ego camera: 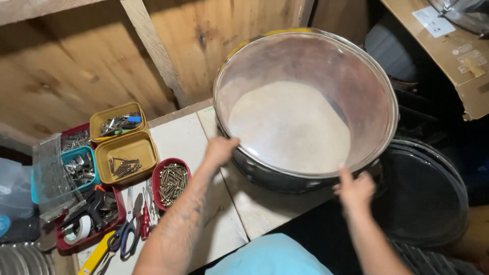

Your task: Repairing a drum by installing and tightening tension rods on the rim using a drum key

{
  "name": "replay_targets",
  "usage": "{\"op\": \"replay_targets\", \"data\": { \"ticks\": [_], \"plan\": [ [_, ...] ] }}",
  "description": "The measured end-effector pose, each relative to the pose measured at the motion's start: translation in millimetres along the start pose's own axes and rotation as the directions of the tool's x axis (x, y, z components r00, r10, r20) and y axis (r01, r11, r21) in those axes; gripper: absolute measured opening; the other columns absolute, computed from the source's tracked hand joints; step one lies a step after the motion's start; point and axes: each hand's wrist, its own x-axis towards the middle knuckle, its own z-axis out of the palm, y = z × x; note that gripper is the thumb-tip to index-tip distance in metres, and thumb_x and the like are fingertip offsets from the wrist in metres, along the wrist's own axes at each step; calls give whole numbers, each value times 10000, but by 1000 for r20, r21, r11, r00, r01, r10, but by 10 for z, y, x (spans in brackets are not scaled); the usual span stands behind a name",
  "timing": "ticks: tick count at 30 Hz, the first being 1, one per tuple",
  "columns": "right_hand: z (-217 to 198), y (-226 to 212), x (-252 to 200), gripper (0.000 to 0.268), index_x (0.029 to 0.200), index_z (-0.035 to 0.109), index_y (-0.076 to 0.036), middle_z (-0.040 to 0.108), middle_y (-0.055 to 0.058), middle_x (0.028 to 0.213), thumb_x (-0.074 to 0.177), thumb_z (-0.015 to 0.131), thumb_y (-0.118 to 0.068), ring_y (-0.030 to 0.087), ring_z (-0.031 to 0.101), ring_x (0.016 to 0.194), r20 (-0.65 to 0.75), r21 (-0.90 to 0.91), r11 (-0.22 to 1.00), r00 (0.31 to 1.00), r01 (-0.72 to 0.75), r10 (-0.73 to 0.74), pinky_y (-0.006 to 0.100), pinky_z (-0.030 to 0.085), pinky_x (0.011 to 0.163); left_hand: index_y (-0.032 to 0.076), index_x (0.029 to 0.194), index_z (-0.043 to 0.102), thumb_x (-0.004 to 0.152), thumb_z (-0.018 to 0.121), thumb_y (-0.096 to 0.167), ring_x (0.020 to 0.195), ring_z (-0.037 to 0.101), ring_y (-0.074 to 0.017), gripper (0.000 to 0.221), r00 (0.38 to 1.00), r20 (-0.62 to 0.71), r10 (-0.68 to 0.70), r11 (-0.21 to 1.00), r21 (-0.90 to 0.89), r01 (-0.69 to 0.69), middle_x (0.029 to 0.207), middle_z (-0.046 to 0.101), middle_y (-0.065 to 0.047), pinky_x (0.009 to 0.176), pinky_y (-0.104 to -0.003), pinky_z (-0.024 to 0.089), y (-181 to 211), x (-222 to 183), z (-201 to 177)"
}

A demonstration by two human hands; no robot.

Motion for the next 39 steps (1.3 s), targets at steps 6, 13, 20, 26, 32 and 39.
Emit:
{"op": "replay_targets", "data": {
  "ticks": [6,13,20,26,32,39],
  "plan": [
    [-336,-488,530,676,1422,507,98,562,351,1282,1059,717,-432,431,573,1215,34,277,960,999,26,-37,635,465,955,-135,961,757,833,710,515,1203,663,-372,664,985,166,-45,977,-198,78,1071,738,-307,966,-476,534,376,-1140,514],
    [-224,156,907,563,1409,620,-89,622,279,1268,1017,762,-467,391,687,958,94,210,977,993,47,-68,483,586,712,-173,1101,718,786,750,551,1247,639,-385,790,971,227,-70,937,-319,142,1180,703,-329,991,-490,516,533,-1429,462],
    [-62,370,-101,518,907,716,13,562,138,592,1038,656,-484,185,512,388,192,313,949,981,-34,-28,283,406,334,-132,1269,626,850,698,690,896,620,-309,925,913,343,-221,814,-451,366,1067,648,-263,671,-434,525,452,-1414,529],
    [53,-544,-573,824,1164,603,86,558,119,682,946,557,-707,126,497,399,666,292,839,727,-458,165,234,372,323,-101,1178,583,863,736,597,653,559,-225,781,909,337,-246,755,-522,397,865,570,-186,435,-338,478,388,-1259,745],
    [346,-493,-430,609,1101,540,-2,495,104,707,873,761,-521,146,432,428,650,275,803,718,-528,250,264,314,359,-42,947,547,904,743,385,431,476,-146,471,929,294,-226,642,-672,369,653,494,-95,326,-261,387,337,-1240,848],
    [319,-610,-469,371,868,531,-31,424,55,695,895,741,-336,90,414,470,650,338,765,724,-548,231,227,315,377,-9,886,531,884,751,304,410,444,-106,382,935,287,-210,558,-750,356,624,469,-84,320,-229,324,407,-1298,819]
  ]
}}
